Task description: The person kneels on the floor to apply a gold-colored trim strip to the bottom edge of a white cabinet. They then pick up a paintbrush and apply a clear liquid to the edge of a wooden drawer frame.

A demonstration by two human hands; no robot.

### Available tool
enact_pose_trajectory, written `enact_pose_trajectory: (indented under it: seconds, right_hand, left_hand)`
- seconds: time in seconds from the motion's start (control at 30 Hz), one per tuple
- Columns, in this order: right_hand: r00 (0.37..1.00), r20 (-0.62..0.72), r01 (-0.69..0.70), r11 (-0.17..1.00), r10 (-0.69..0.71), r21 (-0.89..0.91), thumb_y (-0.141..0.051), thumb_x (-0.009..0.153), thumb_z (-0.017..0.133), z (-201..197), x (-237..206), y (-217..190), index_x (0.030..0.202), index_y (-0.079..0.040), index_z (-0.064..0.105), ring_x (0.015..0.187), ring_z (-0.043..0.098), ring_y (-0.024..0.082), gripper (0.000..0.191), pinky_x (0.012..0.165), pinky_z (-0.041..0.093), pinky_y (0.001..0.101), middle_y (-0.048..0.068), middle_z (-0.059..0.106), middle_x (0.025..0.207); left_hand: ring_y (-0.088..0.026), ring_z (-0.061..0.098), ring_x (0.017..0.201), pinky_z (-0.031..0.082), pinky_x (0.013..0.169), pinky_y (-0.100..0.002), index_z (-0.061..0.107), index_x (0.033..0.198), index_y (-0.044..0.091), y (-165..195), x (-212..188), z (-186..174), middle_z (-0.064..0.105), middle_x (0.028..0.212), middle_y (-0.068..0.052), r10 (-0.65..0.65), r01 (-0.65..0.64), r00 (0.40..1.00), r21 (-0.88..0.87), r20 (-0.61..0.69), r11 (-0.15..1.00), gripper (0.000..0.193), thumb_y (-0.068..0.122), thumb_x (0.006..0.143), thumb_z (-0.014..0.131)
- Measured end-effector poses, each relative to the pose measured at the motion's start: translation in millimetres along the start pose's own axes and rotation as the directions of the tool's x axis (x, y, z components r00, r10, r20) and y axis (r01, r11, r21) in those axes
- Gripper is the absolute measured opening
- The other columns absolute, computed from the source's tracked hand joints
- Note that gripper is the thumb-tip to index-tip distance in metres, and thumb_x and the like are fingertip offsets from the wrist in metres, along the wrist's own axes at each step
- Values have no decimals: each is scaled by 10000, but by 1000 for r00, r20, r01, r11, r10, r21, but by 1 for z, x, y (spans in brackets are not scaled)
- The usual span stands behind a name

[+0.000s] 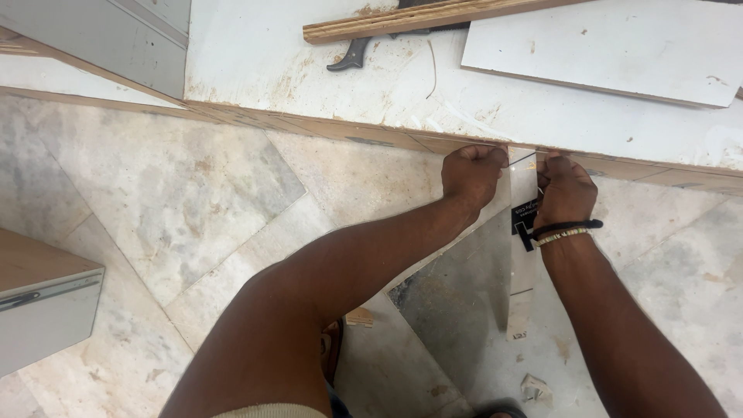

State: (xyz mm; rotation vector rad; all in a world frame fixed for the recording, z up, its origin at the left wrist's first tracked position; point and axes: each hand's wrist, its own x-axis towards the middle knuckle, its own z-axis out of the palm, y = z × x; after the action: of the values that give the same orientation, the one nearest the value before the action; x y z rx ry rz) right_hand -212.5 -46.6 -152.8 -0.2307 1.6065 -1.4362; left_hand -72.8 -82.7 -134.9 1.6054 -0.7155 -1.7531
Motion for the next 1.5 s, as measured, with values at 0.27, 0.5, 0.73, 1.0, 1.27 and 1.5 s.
enact_pose_trajectory:
  seconds: [0.27, 0.5, 0.73, 1.0, 1.27, 1.5]
  right_hand:
    - [970, 59, -234, 971, 237, -53, -119, 951, 585, 11, -16, -17, 941, -84, 665, 651, 604, 108, 88, 576, 529, 269, -8, 651, 799]
    - [995, 21, -97, 987, 100, -124, -310, 1050, 708, 26, -13, -4, 927, -78, 652, 658, 574, 112, 268, 507, 421, 272, 21, 660, 845]
    - [994, -34, 108, 977, -103, 185, -66, 969, 722, 45, -29, 0, 1061, 33, 680, 856, 789, 173, 141, 746, 697, 298, 75, 787, 988]
    - [995, 30, -99, 986, 96, 136, -243, 1005, 617, 83, -57, -29, 942, -62, 677, 671, 695, 146, 201, 576, 586, 305, 32, 700, 812]
    - [959, 165, -239, 970, 229, 46, -234, 991, 578, 20, -92, -13, 847, -126, 567, 576, 561, 184, 180, 507, 480, 327, 28, 557, 667]
    - [828, 389, 561, 613, -404, -557, -186, 945, 634, -49, -115, -14, 1138, -58, 676, 947, 638, 319, 235, 766, 527, 432, 155, 687, 1059]
  left_hand:
    - [-125, 659, 745, 557, 698, -296, 726, 930, 3, 3, -1, -26, 739, 832, -66, 68, -81, 991, 111, 115, 990, 270, 272, 915, 712]
    - [-135, 633, 703, 544, 647, -312, 727, 910, -6, -30, -29, -136, 739, 826, -68, -62, 48, 997, 233, 54, 971, 320, 313, 920, 707]
    - [-175, 629, 701, 519, 592, -334, 711, 953, -4, -61, -86, -204, 741, 884, -108, -291, 246, 954, 363, 73, 898, 346, 340, 917, 728]
    - [-184, 648, 694, 534, 568, -320, 749, 899, -11, -38, -120, -212, 755, 851, -99, -194, 76, 968, 553, 159, 830, 461, 449, 894, 711]
    - [-276, 728, 844, 565, 817, -397, 796, 788, 51, -25, -104, -165, 762, 834, -117, 23, -292, 942, 781, 336, 552, 485, 509, 893, 678]
    - [-333, 667, 1070, 532, 914, -464, 677, 1133, 25, 4, -97, -83, 679, 1120, -175, 177, -390, 919, 879, 353, 275, 536, 517, 930, 618]
